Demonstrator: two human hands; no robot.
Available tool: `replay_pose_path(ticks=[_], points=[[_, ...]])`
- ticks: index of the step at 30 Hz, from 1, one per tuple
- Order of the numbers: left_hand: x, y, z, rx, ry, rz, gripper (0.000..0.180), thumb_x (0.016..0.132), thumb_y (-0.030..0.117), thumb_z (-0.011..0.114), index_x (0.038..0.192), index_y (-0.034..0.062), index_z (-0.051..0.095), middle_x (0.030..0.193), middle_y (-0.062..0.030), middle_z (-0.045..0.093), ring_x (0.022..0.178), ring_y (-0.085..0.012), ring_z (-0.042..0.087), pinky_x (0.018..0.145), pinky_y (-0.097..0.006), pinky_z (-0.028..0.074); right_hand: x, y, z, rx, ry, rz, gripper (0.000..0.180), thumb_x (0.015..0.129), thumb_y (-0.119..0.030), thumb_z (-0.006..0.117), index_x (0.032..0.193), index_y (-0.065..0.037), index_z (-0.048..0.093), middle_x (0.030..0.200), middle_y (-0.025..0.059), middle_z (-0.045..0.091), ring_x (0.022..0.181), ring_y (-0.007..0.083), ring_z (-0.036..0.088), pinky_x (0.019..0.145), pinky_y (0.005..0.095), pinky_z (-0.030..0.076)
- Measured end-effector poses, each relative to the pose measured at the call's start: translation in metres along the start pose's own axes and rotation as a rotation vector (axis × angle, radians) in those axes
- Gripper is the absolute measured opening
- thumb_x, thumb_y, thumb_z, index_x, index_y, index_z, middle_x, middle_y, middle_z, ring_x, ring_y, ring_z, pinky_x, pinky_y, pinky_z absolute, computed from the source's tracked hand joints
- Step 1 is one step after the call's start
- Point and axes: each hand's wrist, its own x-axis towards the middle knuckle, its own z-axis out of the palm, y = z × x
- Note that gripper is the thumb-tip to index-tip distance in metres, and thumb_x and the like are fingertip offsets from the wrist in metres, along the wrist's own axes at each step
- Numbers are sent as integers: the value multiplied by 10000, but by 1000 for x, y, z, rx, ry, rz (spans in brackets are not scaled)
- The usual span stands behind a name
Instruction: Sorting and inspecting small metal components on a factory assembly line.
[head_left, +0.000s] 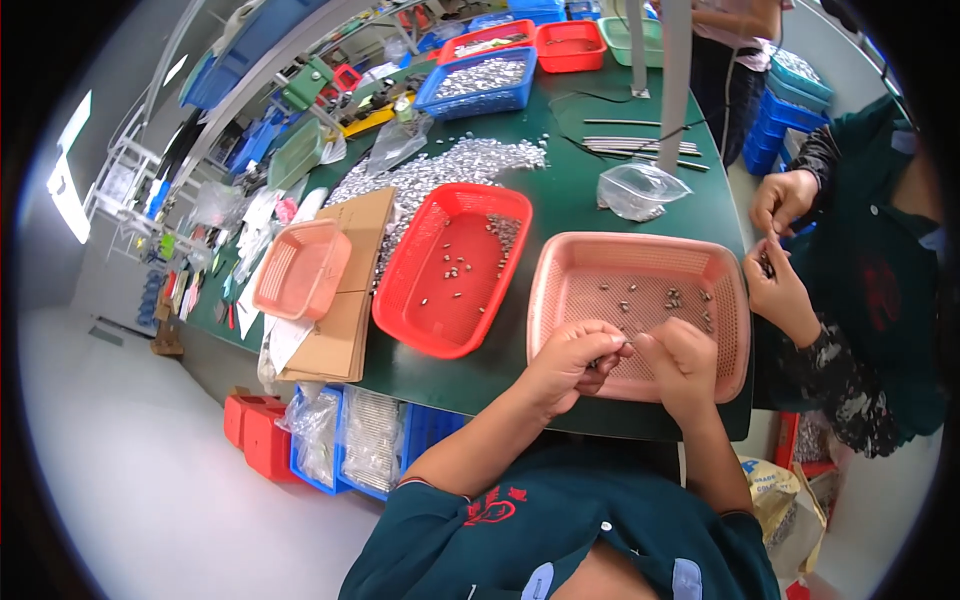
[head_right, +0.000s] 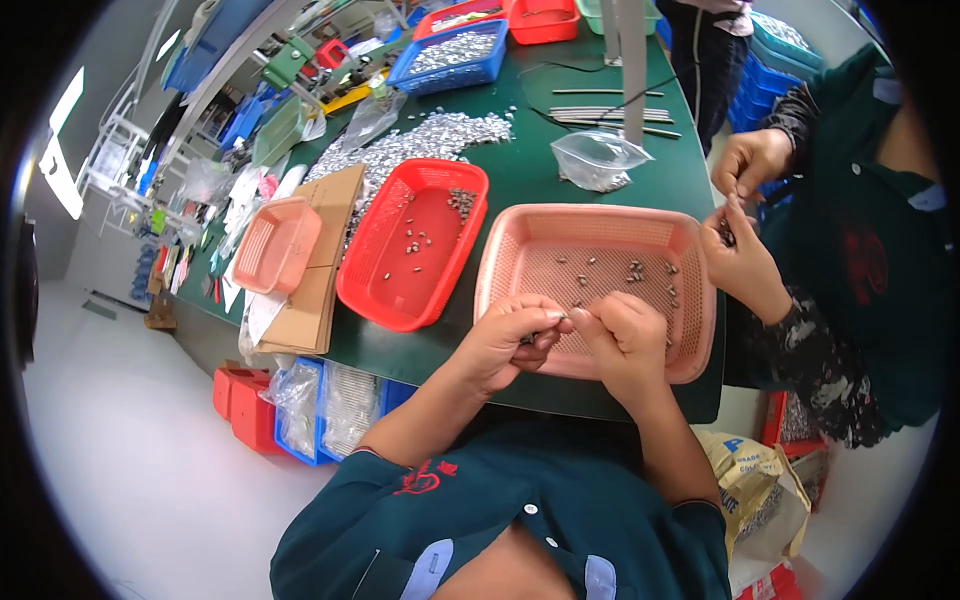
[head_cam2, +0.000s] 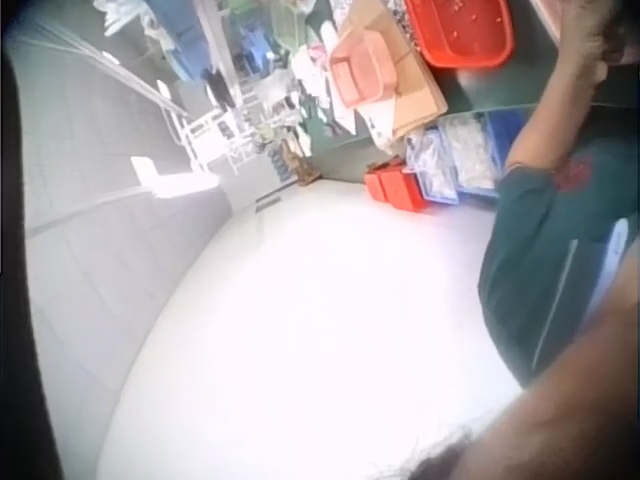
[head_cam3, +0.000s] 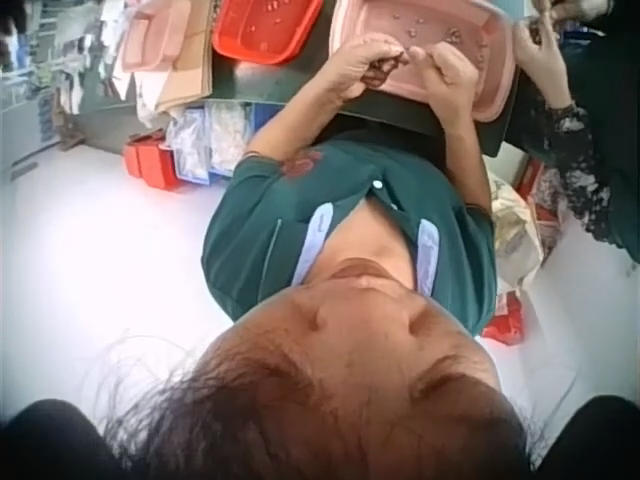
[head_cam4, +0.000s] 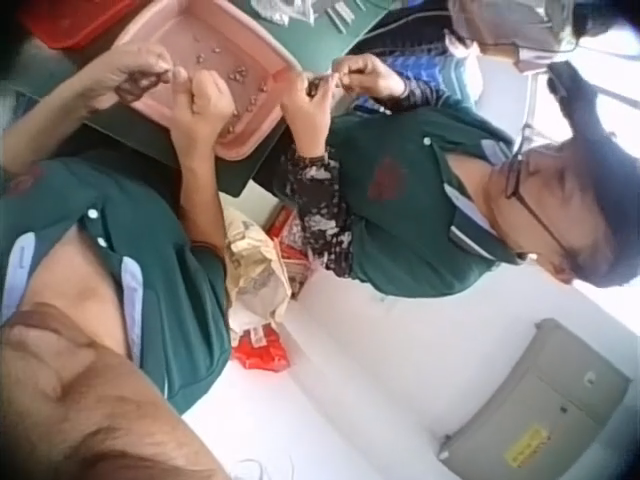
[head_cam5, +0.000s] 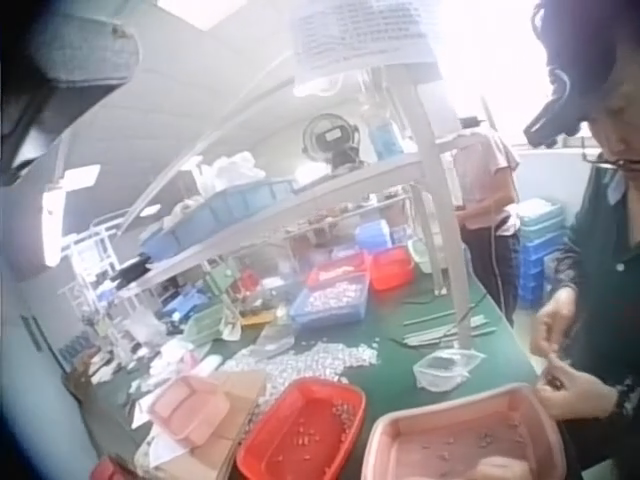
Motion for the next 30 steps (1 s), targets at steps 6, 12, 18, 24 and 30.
replay_pose_path(ticks=[6, 12, 18, 24, 30], points=[[-6, -1, 1, -12, 76, 32, 141, 850, 143, 533, 832, 12, 579, 570, 23, 442, 408, -38, 297, 377, -181, 216, -3, -1, 6, 87, 42, 98, 191, 779, -11, 634, 629, 7, 519, 573, 42, 450, 521, 112, 425, 476, 259, 317], [-17, 31, -54, -177, 308, 173, 154, 860, 193, 532, 792, 55, 534, 531, 38, 395, 380, -47, 291, 351, -195, 221, 4, -4, -17, 209, 172, 265, 178, 828, -42, 605, 662, 8, 564, 606, -24, 456, 557, 42, 396, 497, 205, 307], [-22, 57, -91, -325, 450, 312, 366, 956, 341, 367, 947, 21, 545, 644, -25, 469, 419, -68, 300, 383, -200, 241, -7, 9, -2, 325, 112, 335, 181, 833, -50, 601, 675, 29, 561, 608, -9, 478, 566, 49, 416, 498, 215, 325], [-15, 43, -56, -289, 99, 163, 252, 915, 166, 400, 1072, -4, 498, 701, -61, 507, 428, -67, 304, 383, -196, 235, -6, 5, 9, 277, 53, 285, 172, 824, -56, 611, 680, 29, 569, 590, 14, 490, 555, 65, 431, 496, 225, 334], [-1, 15, -34, -404, -154, 58, 206, 958, 268, 422, 956, 79, 503, 634, -28, 455, 407, -60, 273, 379, -192, 218, -6, 8, 12, 233, 60, 215, 176, 804, -52, 627, 663, 23, 551, 566, 38, 461, 523, 90, 419, 477, 251, 323]])
